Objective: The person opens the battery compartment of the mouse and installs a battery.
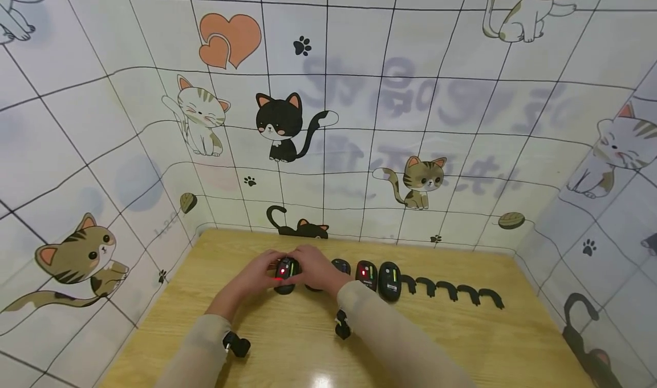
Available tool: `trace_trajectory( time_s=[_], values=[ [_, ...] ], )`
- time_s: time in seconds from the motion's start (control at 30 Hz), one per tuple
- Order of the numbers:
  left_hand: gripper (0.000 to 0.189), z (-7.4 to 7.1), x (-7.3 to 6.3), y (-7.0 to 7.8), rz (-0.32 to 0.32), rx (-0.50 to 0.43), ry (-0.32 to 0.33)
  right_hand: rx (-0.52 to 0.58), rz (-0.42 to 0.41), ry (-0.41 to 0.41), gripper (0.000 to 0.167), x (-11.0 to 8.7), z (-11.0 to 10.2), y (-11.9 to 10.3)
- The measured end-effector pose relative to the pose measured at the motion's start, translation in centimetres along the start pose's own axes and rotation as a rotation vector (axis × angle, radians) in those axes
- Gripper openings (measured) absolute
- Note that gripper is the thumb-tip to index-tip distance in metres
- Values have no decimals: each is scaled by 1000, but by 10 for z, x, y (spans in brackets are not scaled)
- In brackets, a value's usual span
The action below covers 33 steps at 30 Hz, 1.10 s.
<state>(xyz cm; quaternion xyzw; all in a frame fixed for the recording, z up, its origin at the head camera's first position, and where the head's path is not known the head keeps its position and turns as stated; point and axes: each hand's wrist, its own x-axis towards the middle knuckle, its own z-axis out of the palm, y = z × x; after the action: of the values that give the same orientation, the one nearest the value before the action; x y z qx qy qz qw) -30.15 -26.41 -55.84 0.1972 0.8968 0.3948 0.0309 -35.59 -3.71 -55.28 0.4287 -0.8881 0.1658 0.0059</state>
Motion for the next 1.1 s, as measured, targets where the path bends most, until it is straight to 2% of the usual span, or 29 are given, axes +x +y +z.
trace_trajectory(
  time_s=[0.3, 0.73, 0.97, 1.1],
  values=[
    [66, 4, -1, -7, 1, -41, 19, 32, -3, -17, 71, -2, -1, 1],
    [66, 5, 0, -8, -1, -51, 41, 34, 6, -18, 67, -4, -4, -1],
    [67, 6, -2, -10, -44, -54, 62, 37, 21, -6, 70, -5, -3, 1],
    [63, 6, -4, -12, -70, -42, 88, 96, 37, 13, 72, -13, -10, 4]
  ],
)
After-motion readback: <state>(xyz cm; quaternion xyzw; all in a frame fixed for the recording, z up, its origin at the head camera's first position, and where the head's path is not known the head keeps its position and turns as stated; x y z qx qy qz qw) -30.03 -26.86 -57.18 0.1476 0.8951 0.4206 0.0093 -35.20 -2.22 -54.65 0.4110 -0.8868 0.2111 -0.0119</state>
